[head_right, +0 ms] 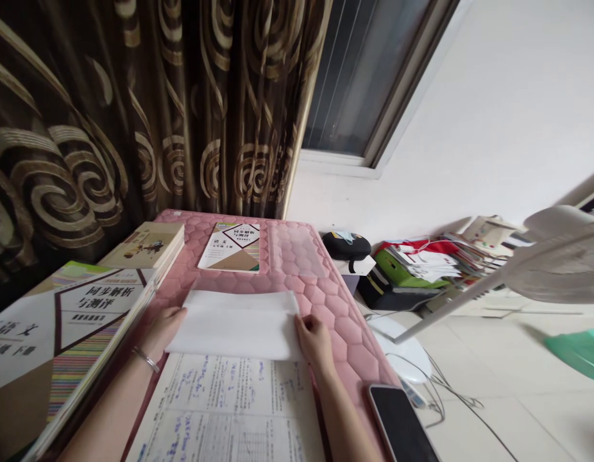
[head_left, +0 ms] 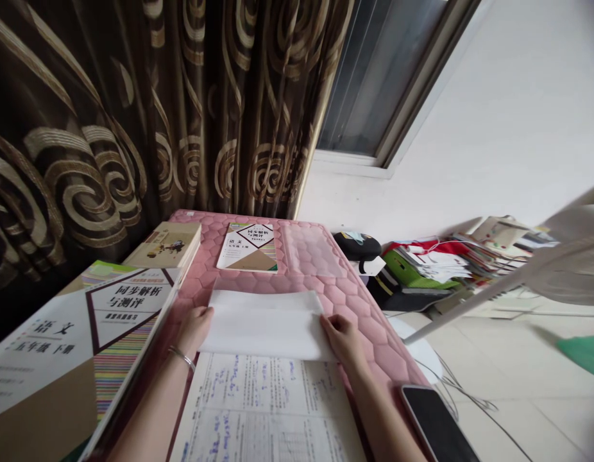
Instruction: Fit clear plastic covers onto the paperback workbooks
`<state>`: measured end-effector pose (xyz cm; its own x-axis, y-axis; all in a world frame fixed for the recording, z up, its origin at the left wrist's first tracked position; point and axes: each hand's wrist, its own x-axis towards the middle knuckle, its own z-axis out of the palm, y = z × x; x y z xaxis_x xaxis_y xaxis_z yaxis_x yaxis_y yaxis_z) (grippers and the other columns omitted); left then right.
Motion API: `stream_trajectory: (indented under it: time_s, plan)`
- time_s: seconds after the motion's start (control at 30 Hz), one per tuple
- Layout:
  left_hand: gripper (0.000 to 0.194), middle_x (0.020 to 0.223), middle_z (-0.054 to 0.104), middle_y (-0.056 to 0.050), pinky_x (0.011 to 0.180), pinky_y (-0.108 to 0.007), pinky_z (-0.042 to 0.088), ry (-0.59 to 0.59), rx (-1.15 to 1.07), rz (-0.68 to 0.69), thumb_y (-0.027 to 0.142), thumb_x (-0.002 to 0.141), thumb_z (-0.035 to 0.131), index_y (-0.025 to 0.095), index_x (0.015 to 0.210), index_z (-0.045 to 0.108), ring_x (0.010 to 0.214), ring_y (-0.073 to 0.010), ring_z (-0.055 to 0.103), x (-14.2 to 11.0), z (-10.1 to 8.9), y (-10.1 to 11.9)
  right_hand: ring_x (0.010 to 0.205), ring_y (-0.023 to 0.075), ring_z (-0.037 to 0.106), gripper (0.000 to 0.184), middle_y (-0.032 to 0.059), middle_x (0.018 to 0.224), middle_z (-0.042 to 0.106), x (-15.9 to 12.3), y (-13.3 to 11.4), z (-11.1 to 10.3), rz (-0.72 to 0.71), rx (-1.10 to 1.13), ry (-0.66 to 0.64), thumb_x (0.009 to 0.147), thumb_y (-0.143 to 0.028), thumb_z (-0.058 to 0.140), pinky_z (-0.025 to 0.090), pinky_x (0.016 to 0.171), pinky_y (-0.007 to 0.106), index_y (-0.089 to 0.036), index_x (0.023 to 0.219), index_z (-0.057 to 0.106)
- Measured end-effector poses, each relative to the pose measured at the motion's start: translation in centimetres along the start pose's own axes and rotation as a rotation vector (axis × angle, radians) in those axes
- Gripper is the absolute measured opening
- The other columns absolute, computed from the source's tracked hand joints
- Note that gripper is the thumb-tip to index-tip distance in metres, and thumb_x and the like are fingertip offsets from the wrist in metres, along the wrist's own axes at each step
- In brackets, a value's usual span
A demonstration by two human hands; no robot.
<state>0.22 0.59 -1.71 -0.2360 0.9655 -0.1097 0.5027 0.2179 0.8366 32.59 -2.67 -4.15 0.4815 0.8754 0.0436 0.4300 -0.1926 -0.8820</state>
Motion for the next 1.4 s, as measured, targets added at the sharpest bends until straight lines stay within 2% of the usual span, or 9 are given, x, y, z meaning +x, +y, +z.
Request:
stream_trajectory:
  time_s: [0.27, 0.43, 0.7, 0.97, 1.23, 1.4]
  plan:
    - [0.036, 0.043, 0.040, 0.002, 0.048, -0.024, 0.024, -0.003, 0.090, 0.002, 0.044, 0.073, 0.042, 0.020, 0.045, 0.042, 0.048, -0.0124, 0.041, 0.2, 0.0, 0.2, 0.053, 0.0183, 0.052, 0.041, 0.0031, 0.055, 0.059, -0.2, 0.3, 0.3, -0.031, -0.029, 0.023, 0.065, -0.060, 0.053, 0.034, 0.048, 0.027, -0.020, 0.059, 0.054]
    - [0.030, 0.045, 0.037, 0.004, 0.048, -0.023, 0.025, -0.005, 0.095, -0.014, 0.036, 0.073, 0.038, 0.020, 0.048, 0.039, 0.048, -0.0113, 0.039, 0.1, 0.0, 0.2, 0.057, 0.0194, 0.055, 0.042, 0.0044, 0.059, 0.062, -0.4, 0.0, 0.2, -0.036, -0.030, 0.018, 0.067, -0.060, 0.052, 0.037, 0.050, 0.027, -0.019, 0.062, 0.057]
    - [0.032, 0.043, 0.040, 0.002, 0.049, -0.025, 0.024, -0.006, 0.197, -0.003, 0.032, 0.076, 0.040, 0.019, 0.047, 0.042, 0.047, -0.0121, 0.042, -0.1, -0.1, 0.7, 0.059, 0.0216, 0.059, 0.036, 0.0052, 0.060, 0.065, -0.5, -1.4, -0.7, 0.094, -0.057, -0.031, 0.063, -0.053, 0.053, 0.038, 0.049, 0.028, -0.019, 0.060, 0.064]
    - [0.037, 0.043, 0.042, -0.001, 0.051, -0.027, 0.023, 0.026, 0.300, 0.006, 0.030, 0.079, 0.042, 0.021, 0.043, 0.039, 0.048, -0.0134, 0.040, 0.1, 0.0, 1.1, 0.056, 0.0211, 0.059, 0.042, 0.0064, 0.059, 0.066, -0.1, -0.3, -0.3, 0.064, -0.041, -0.030, 0.063, -0.057, 0.057, 0.035, 0.047, 0.027, -0.016, 0.062, 0.067]
    - [0.033, 0.041, 0.038, 0.002, 0.049, -0.025, 0.023, -0.005, 0.311, 0.005, 0.025, 0.077, 0.044, 0.019, 0.045, 0.040, 0.046, -0.0118, 0.041, -0.1, -0.1, 0.9, 0.059, 0.0222, 0.060, 0.037, 0.0069, 0.062, 0.067, -0.4, 0.0, 0.0, -0.018, -0.072, -0.007, 0.068, -0.054, 0.053, 0.039, 0.050, 0.028, -0.019, 0.062, 0.063]
    - [0.034, 0.042, 0.038, 0.002, 0.049, -0.025, 0.022, 0.003, 0.304, 0.031, 0.027, 0.078, 0.042, 0.019, 0.045, 0.040, 0.047, -0.0112, 0.039, 0.0, 0.2, 0.4, 0.055, 0.0205, 0.057, 0.037, 0.0048, 0.058, 0.064, -0.3, -0.6, -0.3, 0.034, -0.018, -0.018, 0.065, -0.056, 0.054, 0.038, 0.046, 0.027, -0.019, 0.061, 0.062]
